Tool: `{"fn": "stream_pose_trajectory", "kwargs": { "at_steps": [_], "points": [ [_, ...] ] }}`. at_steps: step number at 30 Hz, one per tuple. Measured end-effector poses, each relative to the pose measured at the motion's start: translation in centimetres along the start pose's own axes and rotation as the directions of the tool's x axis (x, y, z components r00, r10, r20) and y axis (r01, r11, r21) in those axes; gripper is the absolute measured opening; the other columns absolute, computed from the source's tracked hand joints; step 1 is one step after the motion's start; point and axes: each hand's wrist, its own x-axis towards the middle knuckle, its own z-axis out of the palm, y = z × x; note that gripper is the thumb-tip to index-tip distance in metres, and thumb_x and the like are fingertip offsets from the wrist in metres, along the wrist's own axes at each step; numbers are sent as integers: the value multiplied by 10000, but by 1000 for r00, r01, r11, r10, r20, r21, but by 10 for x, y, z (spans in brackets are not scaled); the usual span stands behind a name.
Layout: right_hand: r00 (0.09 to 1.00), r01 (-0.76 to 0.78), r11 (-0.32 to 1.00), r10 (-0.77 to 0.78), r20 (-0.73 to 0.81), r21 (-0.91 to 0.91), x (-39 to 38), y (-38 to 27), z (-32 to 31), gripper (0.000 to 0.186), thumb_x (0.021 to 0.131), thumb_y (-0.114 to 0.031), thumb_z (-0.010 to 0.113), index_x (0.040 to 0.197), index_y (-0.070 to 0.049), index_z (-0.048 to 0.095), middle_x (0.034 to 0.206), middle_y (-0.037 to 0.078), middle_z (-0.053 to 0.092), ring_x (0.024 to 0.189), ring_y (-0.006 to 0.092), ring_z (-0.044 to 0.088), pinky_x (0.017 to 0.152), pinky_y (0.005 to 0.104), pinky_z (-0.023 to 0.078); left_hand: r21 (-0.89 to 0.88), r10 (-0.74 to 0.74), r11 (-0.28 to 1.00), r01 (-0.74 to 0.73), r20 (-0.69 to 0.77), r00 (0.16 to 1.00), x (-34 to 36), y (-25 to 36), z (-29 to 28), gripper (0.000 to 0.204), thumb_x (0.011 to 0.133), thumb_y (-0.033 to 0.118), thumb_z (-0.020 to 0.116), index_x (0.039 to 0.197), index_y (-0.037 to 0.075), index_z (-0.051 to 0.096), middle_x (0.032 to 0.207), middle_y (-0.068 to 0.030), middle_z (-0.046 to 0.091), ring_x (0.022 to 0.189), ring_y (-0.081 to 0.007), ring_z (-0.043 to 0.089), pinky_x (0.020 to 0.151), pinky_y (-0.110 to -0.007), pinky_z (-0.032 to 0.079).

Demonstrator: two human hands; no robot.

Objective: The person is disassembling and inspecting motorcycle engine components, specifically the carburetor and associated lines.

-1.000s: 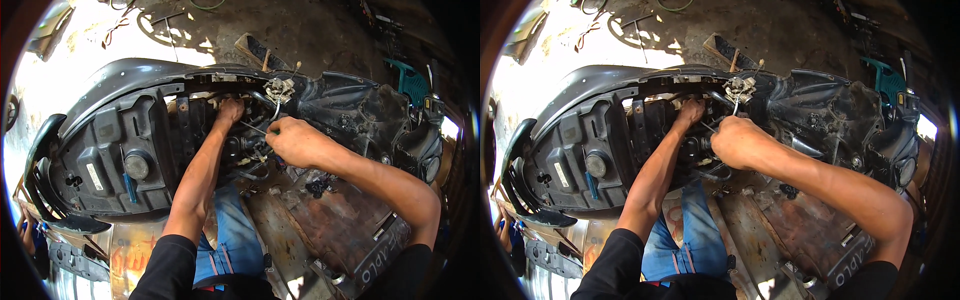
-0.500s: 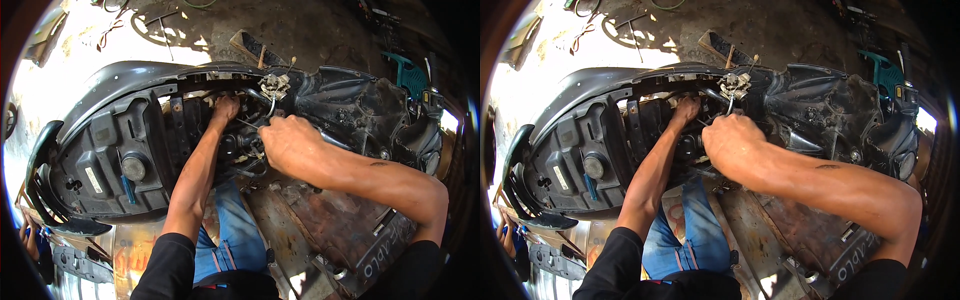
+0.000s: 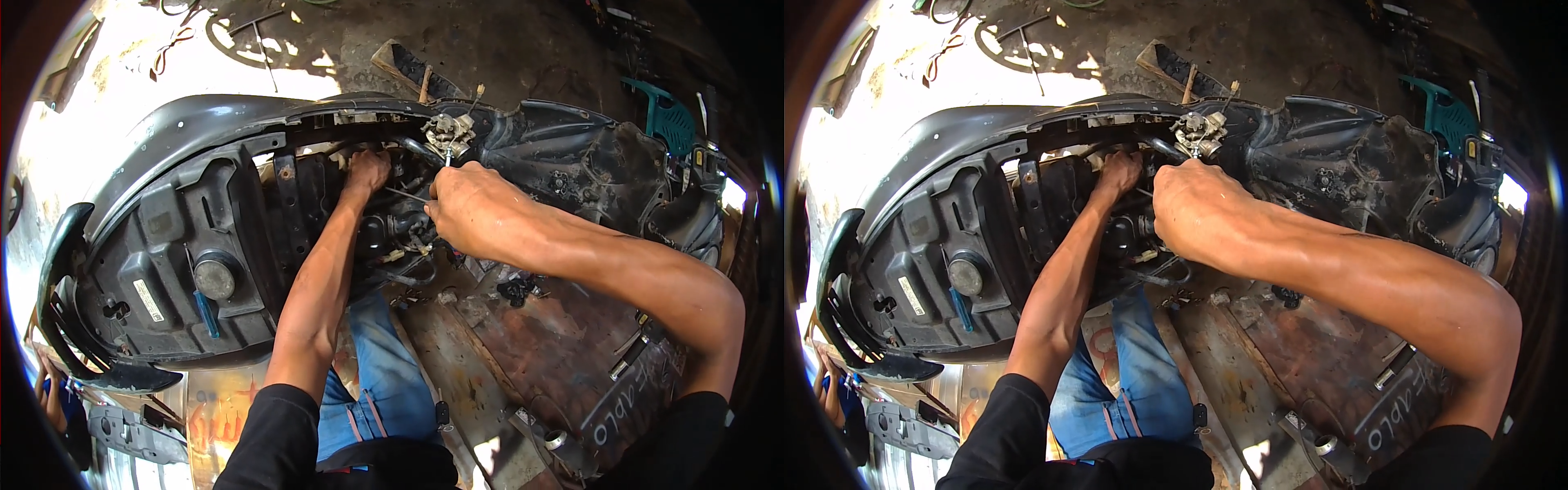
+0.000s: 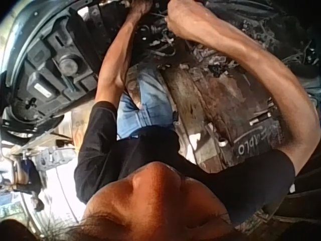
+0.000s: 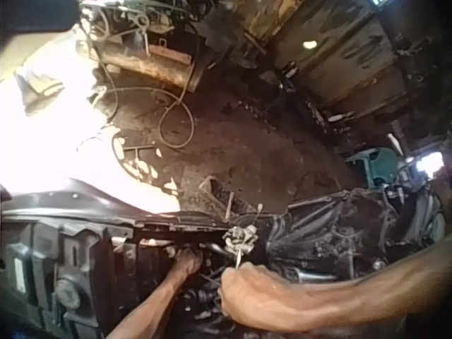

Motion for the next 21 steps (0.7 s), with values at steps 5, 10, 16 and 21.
{"fn": "stream_pose_trajectory", "kwargs": {
  "at_steps": [5, 10, 16, 21],
  "points": [
    [998, 50, 996, -53, -34, -79, -9, -8, -2, 234, 940, -122, 625, 949, 86, 730, 877, 293, 717, 918, 453, 714, 788, 480, 591, 82, 36, 996, -44, 96, 995, -1, 4, -4, 254, 960, 157, 473, 1038, -17, 640, 955, -293, 708, 846, -446, 724, 764, -560, 576],
    [950, 270, 835, -312, -9, -480, -15, -13, 0, 136, 820, -56, 668, 886, 23, 757, 894, 226, 737, 872, 361, 747, 734, 421, 614, 27, -32, 999, 32, 11, 999, -1, 3, 5, 270, 960, 189, 470, 1052, 22, 662, 930, -263, 718, 870, -460, 717, 795, -547, 576],
    [888, 321, 694, -458, -50, -644, -9, -7, 11, 120, 783, -63, 689, 857, -43, 781, 870, 147, 753, 843, 279, 760, 715, 372, 612, -62, -37, 997, 37, -10, 999, 0, -4, 16, 386, 1008, 306, 448, 1108, -15, 637, 1041, -327, 683, 977, -535, 646, 925, -594, 499],
    [833, 142, 867, -365, -415, -478, -39, 33, 18, 76, 785, -138, 725, 746, -74, 711, 753, 125, 704, 757, 300, 710, 672, 438, 536, -291, -258, 918, 267, 69, 964, -9, 11, 0, 550, 1031, 405, 426, 1089, -88, 664, 1056, -378, 658, 1046, -544, 629, 963, -572, 497]
  ]
}}
